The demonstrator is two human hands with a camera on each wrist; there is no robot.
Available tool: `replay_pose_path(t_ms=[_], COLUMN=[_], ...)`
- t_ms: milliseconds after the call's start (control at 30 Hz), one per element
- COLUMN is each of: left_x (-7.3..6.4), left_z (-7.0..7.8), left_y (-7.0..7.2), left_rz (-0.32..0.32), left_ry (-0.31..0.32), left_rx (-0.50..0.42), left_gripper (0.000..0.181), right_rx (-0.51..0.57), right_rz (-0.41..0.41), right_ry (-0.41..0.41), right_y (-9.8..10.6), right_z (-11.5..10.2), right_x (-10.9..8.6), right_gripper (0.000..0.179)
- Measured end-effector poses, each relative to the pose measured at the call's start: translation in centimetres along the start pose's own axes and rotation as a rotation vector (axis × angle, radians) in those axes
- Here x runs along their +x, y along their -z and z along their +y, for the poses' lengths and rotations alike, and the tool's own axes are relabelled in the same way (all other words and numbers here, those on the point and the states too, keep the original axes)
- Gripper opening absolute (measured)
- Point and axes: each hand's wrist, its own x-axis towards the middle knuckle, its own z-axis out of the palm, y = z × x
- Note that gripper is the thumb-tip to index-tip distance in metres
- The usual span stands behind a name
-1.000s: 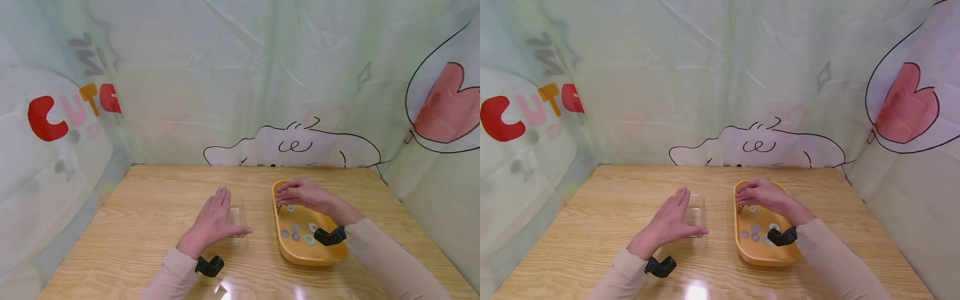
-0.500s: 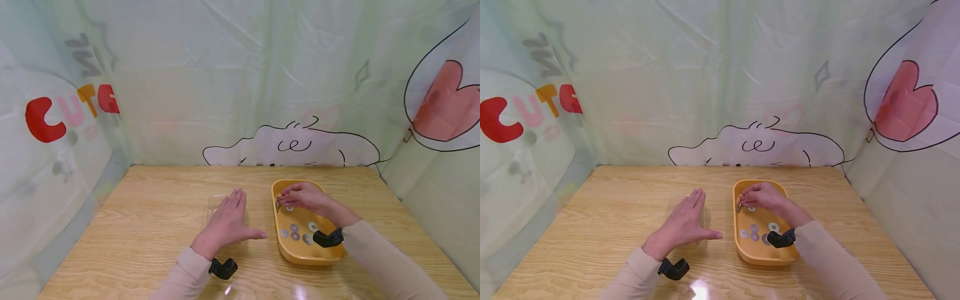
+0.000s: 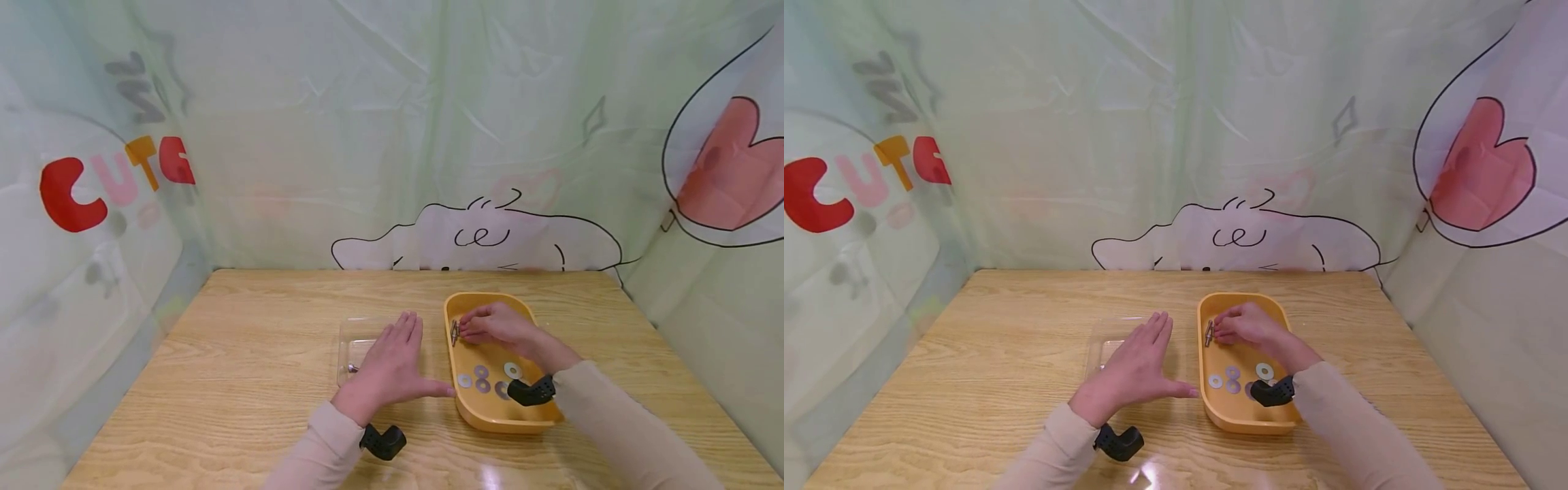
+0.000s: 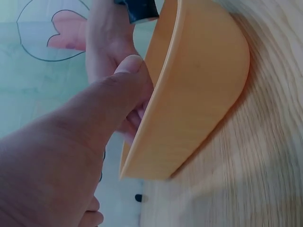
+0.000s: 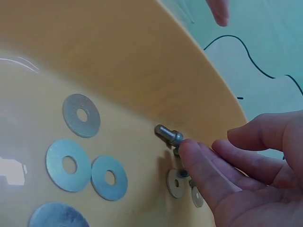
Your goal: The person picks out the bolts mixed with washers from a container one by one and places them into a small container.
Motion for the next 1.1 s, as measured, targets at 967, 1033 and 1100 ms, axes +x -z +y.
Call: replay_pose_path(t_ms=[967,1033,1100], left_x=[1.1,1.1,1.1], left_z=[2.9,3.0,3.0], left_y=[-1.9,-1.9,-1.9], left_rz=[-0.05,-0.047,-0.043], left_ry=[-0.091,-0.096,-0.093], left_rx=[0.039,0.048,0.059], left_gripper=[0.129,0.129,0.129], right_rx=[-0.076,-0.095,-0.106], right_rz=[0.042,0.043,0.058], right_ry=[-0.038,-0.034,-0.042], right_y=[-1.5,-1.4,-1.4], right_z=[0.3,0.2,0.1], right_x=[0.4,0.2,0.1], right_gripper=[0.035,0.036,0.034])
